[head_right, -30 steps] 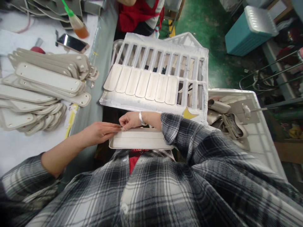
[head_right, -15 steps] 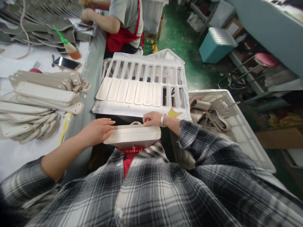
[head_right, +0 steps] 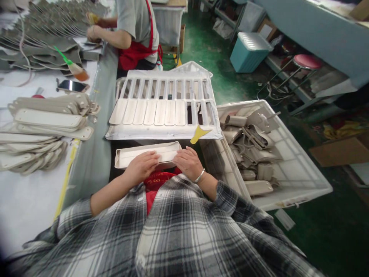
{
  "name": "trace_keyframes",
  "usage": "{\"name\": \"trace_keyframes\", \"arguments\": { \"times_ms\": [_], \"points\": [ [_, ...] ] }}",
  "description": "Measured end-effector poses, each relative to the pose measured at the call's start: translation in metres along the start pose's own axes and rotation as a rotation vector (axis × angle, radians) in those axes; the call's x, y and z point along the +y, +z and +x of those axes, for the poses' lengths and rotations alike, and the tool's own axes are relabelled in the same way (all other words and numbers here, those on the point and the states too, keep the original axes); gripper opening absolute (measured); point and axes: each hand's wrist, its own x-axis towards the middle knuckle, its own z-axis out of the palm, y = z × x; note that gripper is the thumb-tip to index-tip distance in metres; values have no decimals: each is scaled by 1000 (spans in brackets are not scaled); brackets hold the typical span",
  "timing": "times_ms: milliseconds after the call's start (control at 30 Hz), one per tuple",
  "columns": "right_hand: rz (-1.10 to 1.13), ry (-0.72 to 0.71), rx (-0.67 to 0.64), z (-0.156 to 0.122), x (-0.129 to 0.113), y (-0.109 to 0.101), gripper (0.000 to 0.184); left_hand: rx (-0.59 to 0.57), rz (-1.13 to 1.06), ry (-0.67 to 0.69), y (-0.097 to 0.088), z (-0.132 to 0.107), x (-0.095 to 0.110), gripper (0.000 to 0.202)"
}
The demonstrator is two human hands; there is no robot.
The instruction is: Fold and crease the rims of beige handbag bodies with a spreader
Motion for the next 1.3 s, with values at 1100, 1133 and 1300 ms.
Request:
{"name": "trace_keyframes", "arguments": {
  "times_ms": [1100, 1133, 1300],
  "points": [
    [-113, 750, 51, 17, -33, 3, 38, -437, 81, -523, -24, 48, 13, 10],
    [-103, 816, -17, 18, -31, 1, 36, -450, 88, -517, -24, 50, 13, 11],
    [286, 1007, -387, 23, -30, -2, 46, -507, 111, -505, -27, 55, 13, 15]
  ]
}}
